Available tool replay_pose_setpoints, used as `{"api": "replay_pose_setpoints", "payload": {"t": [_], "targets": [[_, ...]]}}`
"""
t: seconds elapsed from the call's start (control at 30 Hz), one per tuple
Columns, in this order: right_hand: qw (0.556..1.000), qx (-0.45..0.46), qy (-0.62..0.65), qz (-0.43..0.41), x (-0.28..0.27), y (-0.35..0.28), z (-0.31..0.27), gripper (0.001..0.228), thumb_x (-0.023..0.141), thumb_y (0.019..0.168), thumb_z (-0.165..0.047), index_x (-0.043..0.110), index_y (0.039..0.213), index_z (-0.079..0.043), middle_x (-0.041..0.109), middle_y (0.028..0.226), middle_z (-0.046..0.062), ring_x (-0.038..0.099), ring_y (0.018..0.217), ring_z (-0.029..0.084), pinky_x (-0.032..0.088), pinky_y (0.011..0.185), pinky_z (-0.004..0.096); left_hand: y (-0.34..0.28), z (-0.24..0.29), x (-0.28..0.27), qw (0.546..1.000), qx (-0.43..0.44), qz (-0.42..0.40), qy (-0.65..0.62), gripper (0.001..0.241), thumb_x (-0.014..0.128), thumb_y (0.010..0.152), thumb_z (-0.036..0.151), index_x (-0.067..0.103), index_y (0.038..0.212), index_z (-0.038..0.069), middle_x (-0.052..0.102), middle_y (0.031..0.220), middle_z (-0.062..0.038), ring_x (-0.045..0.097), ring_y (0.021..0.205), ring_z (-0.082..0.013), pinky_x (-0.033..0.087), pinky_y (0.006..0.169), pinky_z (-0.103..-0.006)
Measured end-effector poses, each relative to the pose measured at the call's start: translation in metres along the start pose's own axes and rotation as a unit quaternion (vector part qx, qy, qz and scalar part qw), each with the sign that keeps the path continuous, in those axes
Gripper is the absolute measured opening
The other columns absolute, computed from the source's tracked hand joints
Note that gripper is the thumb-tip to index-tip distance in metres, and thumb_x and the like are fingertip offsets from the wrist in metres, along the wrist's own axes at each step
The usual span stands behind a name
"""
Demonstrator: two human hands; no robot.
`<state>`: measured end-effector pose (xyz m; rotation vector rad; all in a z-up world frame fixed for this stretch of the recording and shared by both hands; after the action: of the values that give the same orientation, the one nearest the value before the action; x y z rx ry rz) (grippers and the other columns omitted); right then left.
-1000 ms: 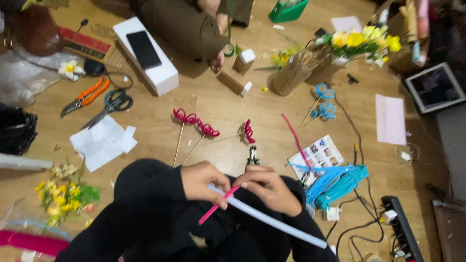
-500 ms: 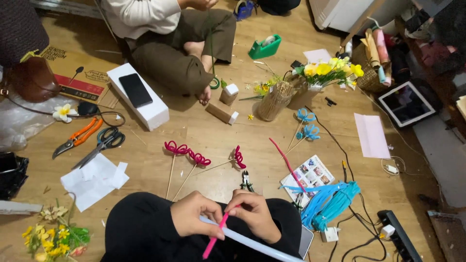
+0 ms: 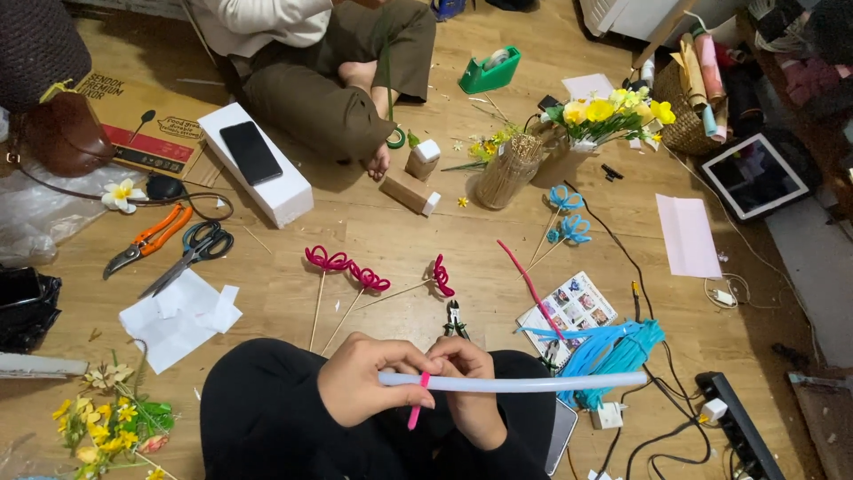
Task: Assembling a decorative flower component by wrapping a pipe cleaner around a plastic stick and securing it with pliers.
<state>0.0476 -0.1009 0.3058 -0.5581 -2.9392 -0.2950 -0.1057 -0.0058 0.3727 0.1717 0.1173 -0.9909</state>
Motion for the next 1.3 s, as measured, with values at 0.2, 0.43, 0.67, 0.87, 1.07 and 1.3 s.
{"api": "replay_pose_setpoints", "payload": {"t": [0.2, 0.43, 0.67, 0.87, 1.07, 1.3], "targets": [[0.999, -0.005, -0.029, 0.028, 0.007, 0.002, 0.005, 0.017, 0.073, 0.091, -0.023, 0.071, 0.087, -0.007, 0.066, 0.073, 0.003, 0.056, 0.065, 0.011, 0.044, 0.059, 0.026, 0.002, -0.002, -0.004, 0.998, 0.023, 0.048, 0.020, 0.027, 0.095, 0.069, 0.028, 0.084, 0.089, 0.015, 0.080, 0.066, 0.003, 0.060, 0.051, -0.0037, 0.046, 0.052, -0.0197], [0.991, 0.010, -0.109, 0.075, 0.025, -0.003, -0.003, 0.017, 0.071, 0.095, -0.018, 0.077, 0.096, -0.003, 0.070, 0.073, 0.002, 0.057, 0.067, 0.008, 0.045, 0.063, 0.024, 0.007, -0.023, -0.014, 0.974, -0.050, 0.173, 0.139, 0.017, 0.089, 0.076, 0.035, 0.083, 0.082, 0.020, 0.078, 0.058, 0.010, 0.061, 0.050, -0.0031, 0.047, 0.054, -0.0222], [0.934, -0.103, -0.343, -0.017, 0.022, 0.001, -0.052, 0.010, 0.067, 0.095, -0.012, 0.073, 0.093, -0.004, 0.073, 0.079, 0.006, 0.059, 0.062, 0.013, 0.045, 0.057, 0.026, 0.006, -0.056, -0.019, 0.933, 0.000, 0.210, 0.291, 0.026, 0.081, 0.083, 0.047, 0.078, 0.090, 0.023, 0.079, 0.076, 0.007, 0.068, 0.057, -0.0191, 0.049, 0.054, -0.0369], [0.847, -0.163, -0.462, -0.206, 0.020, 0.021, -0.090, 0.009, 0.063, 0.099, -0.013, 0.069, 0.101, -0.006, 0.072, 0.085, 0.008, 0.070, 0.071, 0.026, 0.053, 0.064, 0.035, 0.001, -0.054, -0.016, 0.927, -0.010, 0.111, 0.359, 0.032, 0.078, 0.080, 0.057, 0.075, 0.100, 0.032, 0.080, 0.086, 0.001, 0.074, 0.077, -0.0287, 0.053, 0.062, -0.0442], [0.789, -0.194, -0.446, -0.375, 0.029, 0.046, -0.129, 0.014, 0.055, 0.104, -0.015, 0.065, 0.099, -0.006, 0.064, 0.084, 0.008, 0.061, 0.074, 0.030, 0.046, 0.064, 0.039, -0.010, -0.021, -0.013, 0.907, 0.209, 0.046, 0.363, 0.028, 0.076, 0.092, 0.045, 0.070, 0.088, 0.017, 0.073, 0.067, 0.001, 0.069, 0.056, -0.0202, 0.053, 0.055, -0.0378], [0.814, -0.052, -0.289, -0.501, 0.029, 0.063, -0.128, 0.022, 0.058, 0.103, -0.024, 0.071, 0.099, -0.006, 0.074, 0.089, 0.006, 0.072, 0.079, 0.024, 0.054, 0.071, 0.033, -0.030, 0.015, -0.013, 0.922, 0.276, 0.004, 0.273, 0.026, 0.064, 0.099, 0.045, 0.071, 0.103, 0.020, 0.064, 0.062, 0.005, 0.063, 0.049, -0.0128, 0.043, 0.047, -0.0277]]}}
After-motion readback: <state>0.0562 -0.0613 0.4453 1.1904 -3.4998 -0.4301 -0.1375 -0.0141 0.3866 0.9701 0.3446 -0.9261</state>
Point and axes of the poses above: each hand's wrist, its own y-axis towards the middle knuckle, its own x-axis out of the palm, z = x × y, the point moved 3 cm from there along y, towards the middle knuckle
